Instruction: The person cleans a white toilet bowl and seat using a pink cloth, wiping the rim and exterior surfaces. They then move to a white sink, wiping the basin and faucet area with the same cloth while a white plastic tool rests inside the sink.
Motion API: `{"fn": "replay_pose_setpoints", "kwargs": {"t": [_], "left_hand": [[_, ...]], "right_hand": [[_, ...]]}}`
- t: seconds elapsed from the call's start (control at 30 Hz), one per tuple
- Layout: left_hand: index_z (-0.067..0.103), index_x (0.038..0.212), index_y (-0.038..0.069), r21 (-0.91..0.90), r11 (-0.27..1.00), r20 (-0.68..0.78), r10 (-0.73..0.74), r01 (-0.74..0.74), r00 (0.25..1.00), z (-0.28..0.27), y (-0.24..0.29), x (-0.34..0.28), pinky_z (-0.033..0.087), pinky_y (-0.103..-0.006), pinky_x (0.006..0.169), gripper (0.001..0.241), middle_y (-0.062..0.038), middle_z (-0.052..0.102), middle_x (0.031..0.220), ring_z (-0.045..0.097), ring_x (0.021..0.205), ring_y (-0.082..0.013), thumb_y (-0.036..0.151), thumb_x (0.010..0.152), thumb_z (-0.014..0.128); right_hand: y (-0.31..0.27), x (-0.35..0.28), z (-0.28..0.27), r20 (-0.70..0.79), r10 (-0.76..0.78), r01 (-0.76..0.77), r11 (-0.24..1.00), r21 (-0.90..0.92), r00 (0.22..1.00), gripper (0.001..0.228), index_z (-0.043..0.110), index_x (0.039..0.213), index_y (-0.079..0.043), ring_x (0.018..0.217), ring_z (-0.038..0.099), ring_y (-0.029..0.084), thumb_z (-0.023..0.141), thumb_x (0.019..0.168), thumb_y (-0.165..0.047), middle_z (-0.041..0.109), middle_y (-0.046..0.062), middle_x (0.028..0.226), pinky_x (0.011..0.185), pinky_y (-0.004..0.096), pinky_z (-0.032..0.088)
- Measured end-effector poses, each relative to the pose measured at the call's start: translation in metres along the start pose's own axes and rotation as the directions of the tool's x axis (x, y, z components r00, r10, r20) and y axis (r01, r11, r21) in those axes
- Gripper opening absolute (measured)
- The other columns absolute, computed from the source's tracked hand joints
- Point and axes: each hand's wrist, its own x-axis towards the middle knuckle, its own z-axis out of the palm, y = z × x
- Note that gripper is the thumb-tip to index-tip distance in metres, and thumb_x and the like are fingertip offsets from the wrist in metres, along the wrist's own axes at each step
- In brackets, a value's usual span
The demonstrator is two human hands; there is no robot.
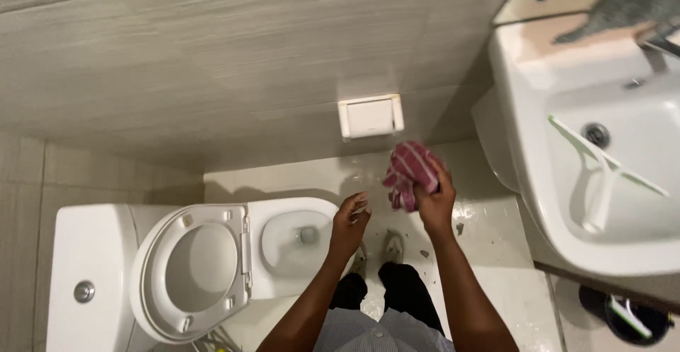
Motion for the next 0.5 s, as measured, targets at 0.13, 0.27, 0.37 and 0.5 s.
{"fn": "replay_pose_setpoints", "kwargs": {"t": [0.13,0.27,0.37,0.5], "left_hand": [[0.059,0.143,0.01,0.026,0.998,-0.149,-0.053,0.058,0.987,-0.008,-0.004,-0.009,0.056,-0.0363,0.1,0.044,-0.012,0.064,0.14,0.063,0.129,-0.0243,0.008,0.099,0.064],[0.058,0.142,0.012,0.055,0.987,-0.299,-0.127,0.151,0.946,-0.021,-0.001,0.001,0.055,-0.0359,0.096,0.045,-0.01,0.068,0.135,0.066,0.125,-0.0224,0.01,0.098,0.065],[0.062,0.14,0.012,0.021,0.989,-0.372,-0.129,0.147,0.919,-0.024,0.013,-0.015,0.056,-0.0359,0.094,0.042,-0.01,0.07,0.133,0.067,0.124,-0.0219,0.011,0.098,0.064],[0.064,0.135,0.009,-0.036,0.989,-0.443,-0.142,0.141,0.885,-0.029,-0.012,-0.015,0.057,-0.0343,0.095,0.036,-0.008,0.071,0.13,0.067,0.123,-0.0197,0.014,0.1,0.065]], "right_hand": [[0.021,0.059,0.037,0.069,-0.179,0.182,0.983,-0.039,0.981,0.052,0.059,0.144,-0.008,0.129,0.06,0.027,0.067,0.094,0.006,0.057,0.015,0.142,0.109,0.039,0.052],[0.006,0.113,0.107,0.156,-0.33,0.34,0.939,-0.046,0.931,0.055,0.054,0.146,-0.01,0.125,0.06,0.029,0.067,0.094,0.001,0.053,0.016,0.137,0.103,0.039,0.056],[-0.003,0.11,0.142,0.32,-0.047,0.151,0.939,-0.31,0.946,0.058,0.052,0.146,-0.012,0.115,0.061,0.03,0.07,0.091,-0.012,0.051,0.015,0.129,0.094,0.042,0.058],[0.043,0.098,0.157,0.603,-0.313,0.671,0.475,-0.57,0.734,0.05,0.067,0.126,-0.013,0.116,0.058,0.04,0.078,0.077,-0.012,0.053,0.021,0.127,0.093,0.048,0.055]]}}
